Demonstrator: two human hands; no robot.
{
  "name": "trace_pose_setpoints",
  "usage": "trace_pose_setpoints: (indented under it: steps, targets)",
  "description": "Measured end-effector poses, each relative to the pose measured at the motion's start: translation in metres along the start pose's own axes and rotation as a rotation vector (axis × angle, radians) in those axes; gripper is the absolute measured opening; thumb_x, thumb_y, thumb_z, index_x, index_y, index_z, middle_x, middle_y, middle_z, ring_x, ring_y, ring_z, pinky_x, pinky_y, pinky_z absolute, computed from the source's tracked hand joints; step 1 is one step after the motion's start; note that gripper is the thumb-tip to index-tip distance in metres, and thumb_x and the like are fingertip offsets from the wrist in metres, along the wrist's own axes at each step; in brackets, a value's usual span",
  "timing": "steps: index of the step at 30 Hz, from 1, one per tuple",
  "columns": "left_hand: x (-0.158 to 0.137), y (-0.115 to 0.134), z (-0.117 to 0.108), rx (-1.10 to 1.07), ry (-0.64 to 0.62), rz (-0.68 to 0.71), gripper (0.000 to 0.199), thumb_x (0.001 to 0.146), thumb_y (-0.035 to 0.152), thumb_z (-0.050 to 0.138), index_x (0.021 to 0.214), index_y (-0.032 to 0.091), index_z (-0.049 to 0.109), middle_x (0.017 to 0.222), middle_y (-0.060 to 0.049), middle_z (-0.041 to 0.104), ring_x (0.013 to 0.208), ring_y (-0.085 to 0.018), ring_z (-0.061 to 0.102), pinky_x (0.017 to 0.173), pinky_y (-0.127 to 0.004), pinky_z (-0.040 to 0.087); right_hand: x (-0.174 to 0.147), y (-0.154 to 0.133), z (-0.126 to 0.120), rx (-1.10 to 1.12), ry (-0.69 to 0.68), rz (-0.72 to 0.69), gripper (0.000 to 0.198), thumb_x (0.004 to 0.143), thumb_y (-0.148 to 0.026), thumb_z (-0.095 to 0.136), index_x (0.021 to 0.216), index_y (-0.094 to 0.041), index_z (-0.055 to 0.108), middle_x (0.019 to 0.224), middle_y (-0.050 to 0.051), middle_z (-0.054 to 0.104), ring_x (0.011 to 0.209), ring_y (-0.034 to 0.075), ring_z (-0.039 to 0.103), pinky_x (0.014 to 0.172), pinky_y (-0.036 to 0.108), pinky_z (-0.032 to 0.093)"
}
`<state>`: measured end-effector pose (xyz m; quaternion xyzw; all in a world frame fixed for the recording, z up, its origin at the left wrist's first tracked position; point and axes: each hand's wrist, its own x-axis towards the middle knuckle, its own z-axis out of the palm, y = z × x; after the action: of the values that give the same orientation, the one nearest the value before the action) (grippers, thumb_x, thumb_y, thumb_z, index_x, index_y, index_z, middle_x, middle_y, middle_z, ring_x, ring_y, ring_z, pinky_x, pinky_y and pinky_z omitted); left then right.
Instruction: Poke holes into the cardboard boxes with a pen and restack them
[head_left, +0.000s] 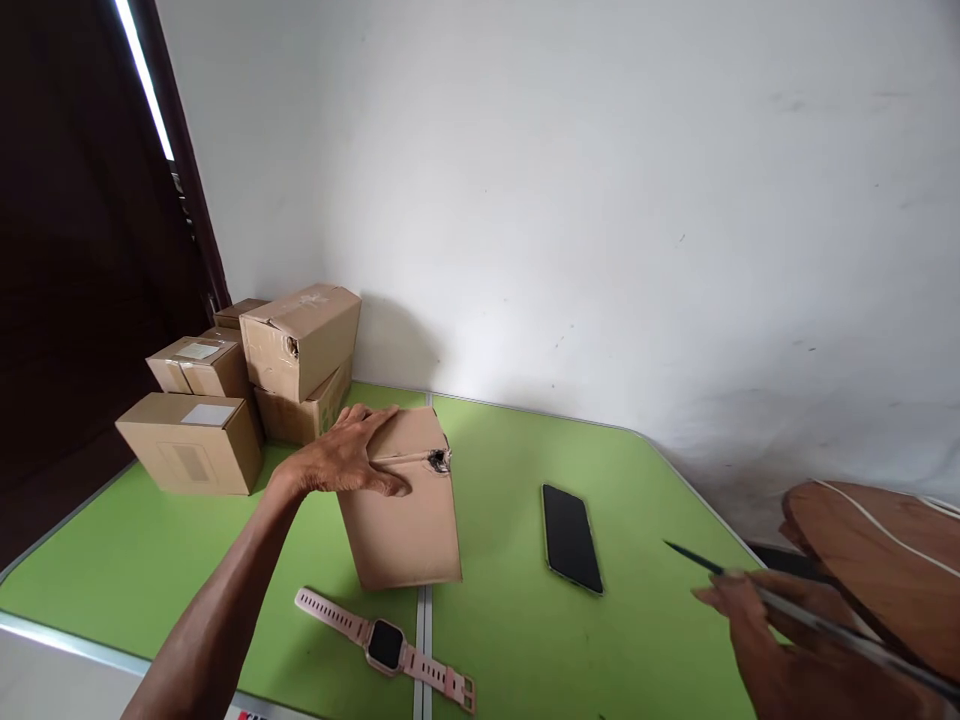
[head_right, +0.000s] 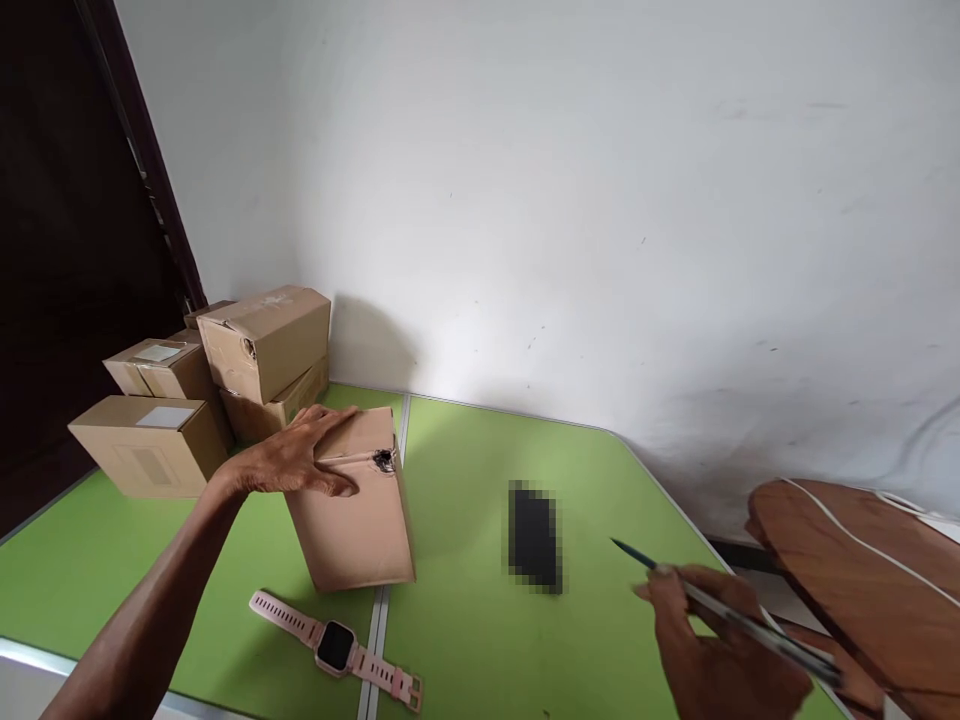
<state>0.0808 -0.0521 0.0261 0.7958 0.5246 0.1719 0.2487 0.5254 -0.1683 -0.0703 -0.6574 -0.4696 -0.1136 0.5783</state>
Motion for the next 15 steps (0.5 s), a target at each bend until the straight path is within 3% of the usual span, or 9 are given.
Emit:
trace_pose_setpoints:
  steps: [3, 5, 7, 11, 15]
  targets:
    - [0.005, 0.0, -0.004, 0.006, 0.0, -0.015, 0.11, 0.07, 0.059, 0.088, 0.167, 0.029, 0.047, 0.145, -0.014, 0.064, 0.137, -0.041, 0.061, 0.112, -0.053, 0.054, -0.019, -0.09, 0.036, 0.323, 0.023, 0.071, 0.024, 0.094, -0.053, 0.072, 0.09, -0.029, 0.072, 0.079, 0.007, 0.078, 0.067, 0.031, 0.076, 0.07, 0.05, 0.06]
    - [0.008, -0.001, -0.007, 0.008, -0.002, -0.028, 0.108, 0.071, 0.06, 0.087, 0.167, 0.03, 0.048, 0.145, -0.014, 0.065, 0.136, -0.041, 0.063, 0.109, -0.051, 0.056, -0.037, -0.136, 0.065, 0.538, -0.152, 0.12, 0.029, 0.097, -0.052, 0.071, 0.102, -0.024, 0.078, 0.092, 0.01, 0.084, 0.078, 0.031, 0.078, 0.067, 0.045, 0.059]
    - [0.01, -0.003, -0.009, 0.006, 0.001, -0.043, 0.107, 0.071, 0.06, 0.087, 0.166, 0.03, 0.049, 0.146, -0.014, 0.066, 0.137, -0.041, 0.064, 0.108, -0.051, 0.057, -0.054, -0.166, 0.093, 0.695, -0.238, 0.131, 0.03, 0.1, -0.051, 0.069, 0.107, -0.024, 0.081, 0.1, 0.01, 0.085, 0.089, 0.031, 0.08, 0.072, 0.042, 0.061]
    - [0.011, -0.008, -0.01, -0.016, 0.01, -0.059, 0.108, 0.07, 0.059, 0.089, 0.166, 0.032, 0.049, 0.151, -0.013, 0.064, 0.141, -0.042, 0.062, 0.114, -0.054, 0.054, -0.082, -0.188, 0.132, 0.78, -0.303, 0.169, 0.026, 0.1, -0.048, 0.073, 0.11, -0.025, 0.082, 0.107, 0.009, 0.085, 0.097, 0.03, 0.081, 0.08, 0.041, 0.064]
    - [0.012, -0.012, -0.01, -0.047, -0.012, -0.066, 0.11, 0.071, 0.058, 0.089, 0.168, 0.031, 0.046, 0.152, -0.012, 0.062, 0.143, -0.04, 0.06, 0.118, -0.052, 0.052, -0.092, -0.189, 0.144, 0.799, -0.234, 0.154, 0.017, 0.098, -0.039, 0.078, 0.108, -0.026, 0.083, 0.103, 0.007, 0.085, 0.091, 0.026, 0.081, 0.075, 0.034, 0.063]
